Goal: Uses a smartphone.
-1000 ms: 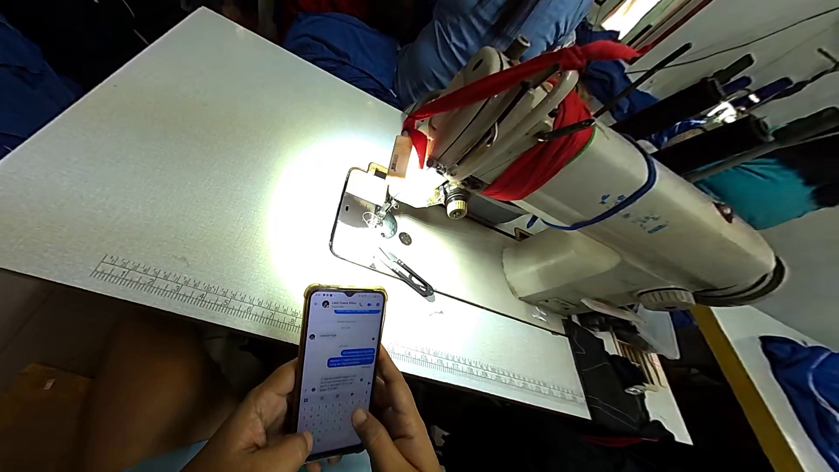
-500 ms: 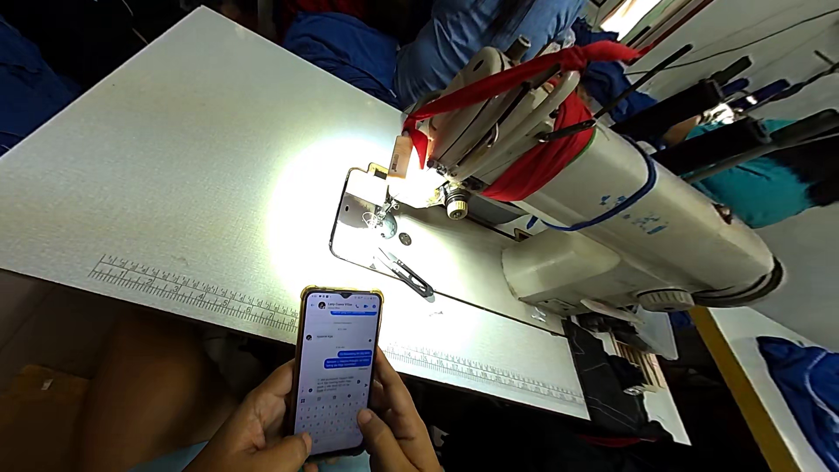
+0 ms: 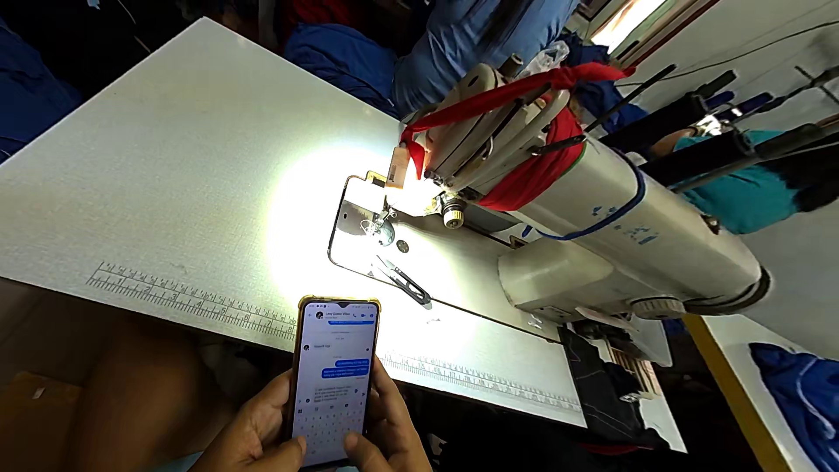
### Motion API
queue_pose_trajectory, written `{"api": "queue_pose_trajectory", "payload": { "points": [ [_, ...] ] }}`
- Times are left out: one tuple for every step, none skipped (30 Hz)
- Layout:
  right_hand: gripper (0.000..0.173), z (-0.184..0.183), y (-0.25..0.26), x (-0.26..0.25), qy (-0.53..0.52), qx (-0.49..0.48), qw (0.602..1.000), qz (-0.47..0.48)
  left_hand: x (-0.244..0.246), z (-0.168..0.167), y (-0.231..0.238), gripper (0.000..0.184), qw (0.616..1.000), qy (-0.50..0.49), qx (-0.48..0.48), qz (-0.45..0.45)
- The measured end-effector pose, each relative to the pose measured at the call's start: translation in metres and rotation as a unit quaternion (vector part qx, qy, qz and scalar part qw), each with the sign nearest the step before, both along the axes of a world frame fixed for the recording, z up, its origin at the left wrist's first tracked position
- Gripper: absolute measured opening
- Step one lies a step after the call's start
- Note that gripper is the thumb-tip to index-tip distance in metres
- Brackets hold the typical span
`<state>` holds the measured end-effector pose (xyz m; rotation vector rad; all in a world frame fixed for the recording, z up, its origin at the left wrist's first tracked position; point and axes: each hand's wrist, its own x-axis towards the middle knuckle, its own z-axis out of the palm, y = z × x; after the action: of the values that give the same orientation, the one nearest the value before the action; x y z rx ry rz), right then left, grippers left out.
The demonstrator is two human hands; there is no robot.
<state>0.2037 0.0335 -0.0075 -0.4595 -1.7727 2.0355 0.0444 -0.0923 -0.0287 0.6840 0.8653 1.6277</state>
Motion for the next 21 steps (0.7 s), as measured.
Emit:
{"api": "queue_pose_trajectory", "payload": {
  "points": [
    [0.069,-0.0017,0.0011,0.0005,0.011,-0.005,1.0,0.0,-0.0004,-0.0006,0.0001,0.06,1.0,-0.002,0.007,-0.003],
    [0.064,-0.0028,0.0012,0.0004,0.018,-0.006,1.0,-0.007,-0.0009,-0.0014,0.0003,0.061,1.0,-0.007,0.017,-0.009],
    [0.061,-0.0034,0.0009,-0.0001,0.02,-0.003,1.0,-0.015,-0.0014,-0.0023,0.0006,0.062,0.999,-0.013,0.029,-0.015],
    [0.059,-0.0036,0.0007,-0.0004,0.019,0.001,1.0,-0.019,-0.0014,-0.0028,0.0008,0.063,0.999,-0.017,0.035,-0.018],
    [0.059,-0.0035,0.0007,-0.0004,0.019,0.002,1.0,-0.019,-0.0009,-0.0022,0.0009,0.062,0.999,-0.017,0.033,-0.016],
    [0.06,-0.0031,0.0005,-0.0007,0.018,0.001,1.0,-0.018,-0.0001,-0.0007,0.0011,0.062,1.0,-0.011,0.024,-0.011],
    [0.061,-0.0023,-0.0003,-0.0014,0.016,0.001,1.0,-0.021,0.0009,0.0012,0.0014,0.06,1.0,0.002,0.011,-0.001],
    [0.062,-0.0018,-0.0017,-0.0021,0.014,0.004,1.0,-0.025,0.0019,0.0026,0.0017,0.058,1.0,0.013,-0.001,0.008],
    [0.062,-0.0017,-0.003,-0.0027,0.009,0.012,0.999,-0.033,0.0025,0.0033,0.002,0.057,1.0,0.022,-0.007,0.012],
    [0.062,-0.002,-0.0038,-0.0031,0.005,0.021,0.999,-0.038,0.0026,0.003,0.0021,0.056,1.0,0.025,-0.006,0.013],
    [0.062,-0.0025,-0.0037,-0.0031,0.004,0.024,0.999,-0.037,0.0023,0.0026,0.0022,0.056,1.0,0.023,-0.003,0.012],
    [0.063,-0.0029,-0.0032,-0.0029,0.006,0.022,0.999,-0.032,0.0017,0.0021,0.0021,0.056,1.0,0.017,0.002,0.009],
    [0.064,-0.0033,-0.0025,-0.0025,0.01,0.016,1.0,-0.022,0.0012,0.001,0.0017,0.058,1.0,0.01,0.008,0.008],
    [0.066,-0.004,-0.0017,-0.002,0.016,0.012,1.0,-0.011,0.0009,-0.0002,0.0013,0.059,1.0,0.002,0.013,0.006],
    [0.068,-0.0047,-0.0011,-0.0017,0.021,0.012,1.0,-0.001,0.0006,-0.0006,0.001,0.06,1.0,-0.004,0.016,0.005],
    [0.069,-0.005,-0.0008,-0.0015,0.022,0.014,1.0,0.005,0.0004,-0.0004,0.0008,0.061,1.0,-0.008,0.016,0.005],
    [0.069,-0.0043,-0.0009,-0.0016,0.019,0.016,1.0,0.007,0.0002,0.0001,0.0006,0.062,1.0,-0.011,0.015,0.005],
    [0.07,-0.0031,-0.001,-0.0018,0.015,0.016,1.0,0.008,0.0002,0.0005,0.0004,0.062,1.0,-0.013,0.013,0.004],
    [0.072,-0.0022,-0.0008,-0.0016,0.014,0.015,1.0,0.012,0.0001,0.0005,0.0002,0.062,1.0,-0.014,0.014,0.003],
    [0.075,-0.0014,-0.0008,-0.0012,0.011,0.015,1.0,0.015,-0.0002,0.0001,0.0002,0.062,1.0,-0.014,0.017,0.002],
    [0.079,-0.0015,-0.0012,-0.0011,0.009,0.018,1.0,0.014,-0.0006,-0.0004,0.0002,0.063,1.0,-0.014,0.02,0.001]
  ]
}}
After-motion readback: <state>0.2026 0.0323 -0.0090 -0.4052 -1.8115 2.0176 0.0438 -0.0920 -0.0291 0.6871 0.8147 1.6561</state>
